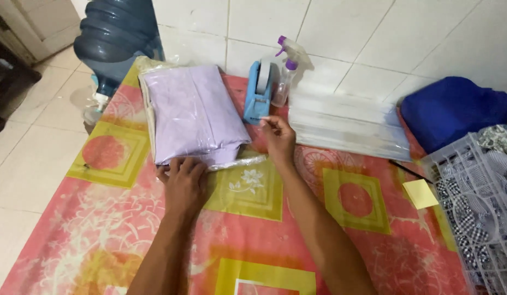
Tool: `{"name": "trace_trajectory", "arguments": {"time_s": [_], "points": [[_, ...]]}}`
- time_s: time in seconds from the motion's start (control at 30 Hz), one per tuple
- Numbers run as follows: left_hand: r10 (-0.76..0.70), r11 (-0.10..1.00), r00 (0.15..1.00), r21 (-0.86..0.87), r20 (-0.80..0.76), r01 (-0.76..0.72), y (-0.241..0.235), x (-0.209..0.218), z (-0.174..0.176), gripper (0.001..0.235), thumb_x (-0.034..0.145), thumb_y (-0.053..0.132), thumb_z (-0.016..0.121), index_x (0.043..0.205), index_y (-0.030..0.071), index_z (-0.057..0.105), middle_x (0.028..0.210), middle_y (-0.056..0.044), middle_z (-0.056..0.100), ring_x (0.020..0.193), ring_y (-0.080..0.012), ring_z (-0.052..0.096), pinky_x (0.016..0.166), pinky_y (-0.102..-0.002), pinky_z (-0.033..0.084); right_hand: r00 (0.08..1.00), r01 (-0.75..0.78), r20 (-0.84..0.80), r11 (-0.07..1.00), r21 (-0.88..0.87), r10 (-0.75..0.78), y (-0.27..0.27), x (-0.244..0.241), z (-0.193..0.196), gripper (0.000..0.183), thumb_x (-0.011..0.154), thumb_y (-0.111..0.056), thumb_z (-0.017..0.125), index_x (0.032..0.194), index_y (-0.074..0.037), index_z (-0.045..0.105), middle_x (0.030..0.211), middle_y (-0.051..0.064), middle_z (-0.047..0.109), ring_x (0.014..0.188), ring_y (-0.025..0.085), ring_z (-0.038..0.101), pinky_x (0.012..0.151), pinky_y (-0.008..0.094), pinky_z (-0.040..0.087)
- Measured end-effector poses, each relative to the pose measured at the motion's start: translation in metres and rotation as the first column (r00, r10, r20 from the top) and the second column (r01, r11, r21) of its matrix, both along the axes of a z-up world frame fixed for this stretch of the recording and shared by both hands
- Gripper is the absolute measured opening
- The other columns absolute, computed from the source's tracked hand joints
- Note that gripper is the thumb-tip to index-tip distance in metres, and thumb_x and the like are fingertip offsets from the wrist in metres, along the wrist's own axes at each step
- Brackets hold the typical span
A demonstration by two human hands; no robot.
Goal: Packaging a folded shirt into a plastic bag and writing a note on a sticky pad.
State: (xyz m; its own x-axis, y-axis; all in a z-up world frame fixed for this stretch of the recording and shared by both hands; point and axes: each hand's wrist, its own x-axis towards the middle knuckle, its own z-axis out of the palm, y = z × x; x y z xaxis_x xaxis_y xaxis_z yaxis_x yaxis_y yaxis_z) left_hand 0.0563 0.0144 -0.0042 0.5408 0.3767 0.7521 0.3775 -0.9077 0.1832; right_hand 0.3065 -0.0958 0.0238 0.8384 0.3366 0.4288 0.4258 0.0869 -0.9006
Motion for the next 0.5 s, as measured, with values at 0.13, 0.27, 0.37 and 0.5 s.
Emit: {"name": "trace_trajectory", "arguments": {"time_s": [0.13,0.27,0.37,0.5], "points": [[-0.022,0.999,1.000,-0.024,-0.015,0.021,-0.004,-0.004,0.010,0.005,0.085,0.026,0.070,0.090,0.026,0.072,0.090,0.005,0.065,0.101,-0.0225,0.059,0.093,-0.050,0.031,0.990,-0.115,0.085,0.993,0.033,0.112,-0.015,-0.059,0.049,0.013,0.091,-0.012,0.079,0.103,-0.014,0.080,0.086,-0.001,0.076,0.073,0.002,0.058,0.068,0.019,0.050],[-0.013,0.988,1.000,-0.151,0.001,0.013,-0.001,-0.002,-0.002,0.015,0.089,0.025,0.071,0.103,0.021,0.067,0.084,0.000,0.068,0.097,-0.0227,0.062,0.098,-0.052,0.031,0.901,-0.317,0.310,0.948,-0.013,0.305,-0.016,-0.096,0.047,0.017,0.086,-0.007,0.084,0.103,-0.010,0.081,0.081,0.006,0.073,0.073,0.016,0.065,0.072,0.031,0.053],[-0.023,0.960,1.000,-0.279,0.020,0.028,-0.001,-0.004,0.000,0.023,0.089,0.027,0.073,0.108,0.018,0.065,0.086,-0.001,0.072,0.100,-0.0226,0.065,0.100,-0.055,0.032,0.835,-0.396,0.373,0.912,-0.102,0.404,-0.012,-0.113,0.030,0.021,0.086,-0.009,0.083,0.106,-0.012,0.081,0.077,0.002,0.071,0.068,0.017,0.062,0.071,0.030,0.051],[-0.023,0.942,0.998,-0.333,0.052,0.039,0.004,-0.001,-0.013,0.025,0.086,0.030,0.077,0.105,0.019,0.064,0.085,0.001,0.072,0.097,-0.0225,0.066,0.099,-0.056,0.032,0.789,-0.397,0.433,0.900,-0.182,0.436,-0.013,-0.131,0.012,0.064,0.085,-0.008,0.083,0.145,-0.014,0.061,0.081,0.004,0.073,0.069,0.019,0.061,0.078,0.035,0.047]]}}
